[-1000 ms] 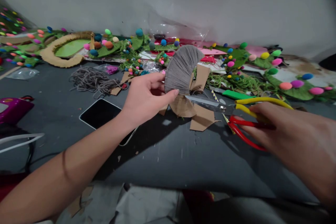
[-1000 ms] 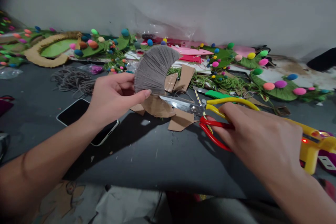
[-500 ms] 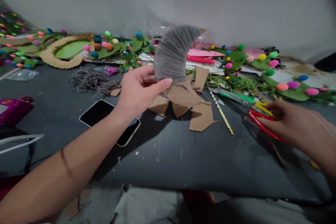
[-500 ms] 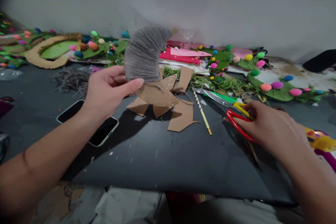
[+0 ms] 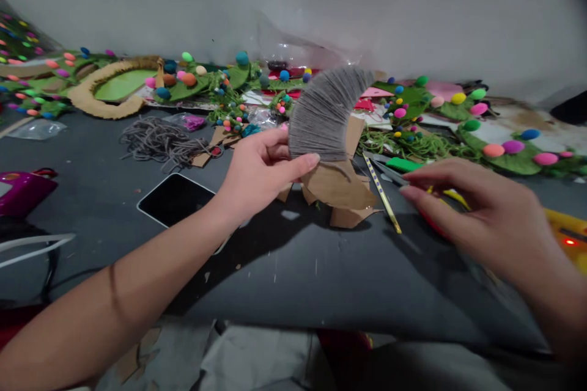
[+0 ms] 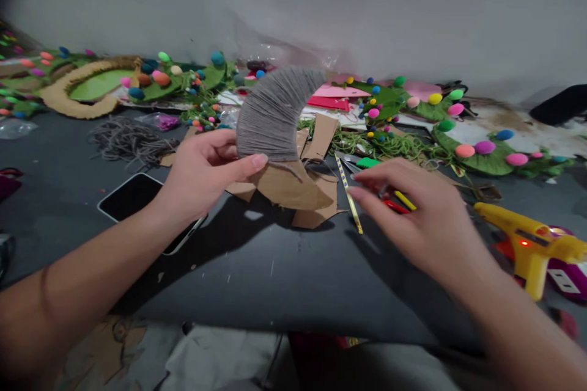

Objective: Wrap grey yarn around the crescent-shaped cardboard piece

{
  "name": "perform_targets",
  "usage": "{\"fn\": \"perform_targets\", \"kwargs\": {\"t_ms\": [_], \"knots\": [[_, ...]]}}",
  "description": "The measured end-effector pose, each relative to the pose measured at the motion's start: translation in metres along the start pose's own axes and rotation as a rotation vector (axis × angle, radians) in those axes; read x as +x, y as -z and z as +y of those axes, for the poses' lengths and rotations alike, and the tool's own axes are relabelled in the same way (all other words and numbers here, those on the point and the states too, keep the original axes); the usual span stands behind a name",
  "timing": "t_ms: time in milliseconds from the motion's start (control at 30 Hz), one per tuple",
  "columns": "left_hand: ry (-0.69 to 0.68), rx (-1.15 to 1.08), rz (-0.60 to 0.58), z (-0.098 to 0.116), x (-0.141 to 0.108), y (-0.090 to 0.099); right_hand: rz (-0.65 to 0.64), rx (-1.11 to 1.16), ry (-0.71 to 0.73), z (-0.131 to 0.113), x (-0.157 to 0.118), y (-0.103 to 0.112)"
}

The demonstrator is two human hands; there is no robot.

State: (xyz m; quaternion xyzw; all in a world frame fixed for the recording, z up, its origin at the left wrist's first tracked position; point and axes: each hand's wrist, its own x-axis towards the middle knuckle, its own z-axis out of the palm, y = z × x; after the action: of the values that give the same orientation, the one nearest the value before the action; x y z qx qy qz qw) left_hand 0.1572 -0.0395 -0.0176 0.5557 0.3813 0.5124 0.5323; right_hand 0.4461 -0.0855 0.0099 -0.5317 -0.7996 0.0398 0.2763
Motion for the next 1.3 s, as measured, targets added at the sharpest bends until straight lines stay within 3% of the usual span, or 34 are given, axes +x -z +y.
{"fn": "perform_targets", "kwargs": {"t_ms": [133,267,467,600,767,933,1133,1300], "knots": [[0.103,-0.005,-0.032,-0.002,-0.008,-0.011,-0.096,0.000,0.087,-0.034,0.010,-0.022],[0.136,0.046,-0.072,-0.004,-0.010,-0.013,-0.199,-0.016,0.042,-0.034,0.011,-0.034],[0.115,0.061,-0.107,-0.005,-0.009,-0.010,-0.237,-0.061,0.038,-0.029,0.011,-0.034],[0.104,0.049,-0.065,-0.004,-0.006,-0.005,-0.175,-0.088,-0.081,-0.006,0.015,-0.028],[0.091,0.035,-0.038,-0.003,-0.003,-0.002,-0.080,-0.308,-0.388,0.048,0.018,-0.011],[0.110,0.011,-0.042,-0.005,-0.002,-0.001,-0.111,-0.428,-0.220,0.075,0.006,0.004],[0.104,-0.013,-0.058,-0.009,0.001,0.002,-0.204,-0.226,-0.198,0.056,-0.024,0.004],[0.146,-0.040,-0.124,-0.007,-0.001,-0.001,-0.070,0.075,-0.227,0.020,-0.027,0.001]]}}
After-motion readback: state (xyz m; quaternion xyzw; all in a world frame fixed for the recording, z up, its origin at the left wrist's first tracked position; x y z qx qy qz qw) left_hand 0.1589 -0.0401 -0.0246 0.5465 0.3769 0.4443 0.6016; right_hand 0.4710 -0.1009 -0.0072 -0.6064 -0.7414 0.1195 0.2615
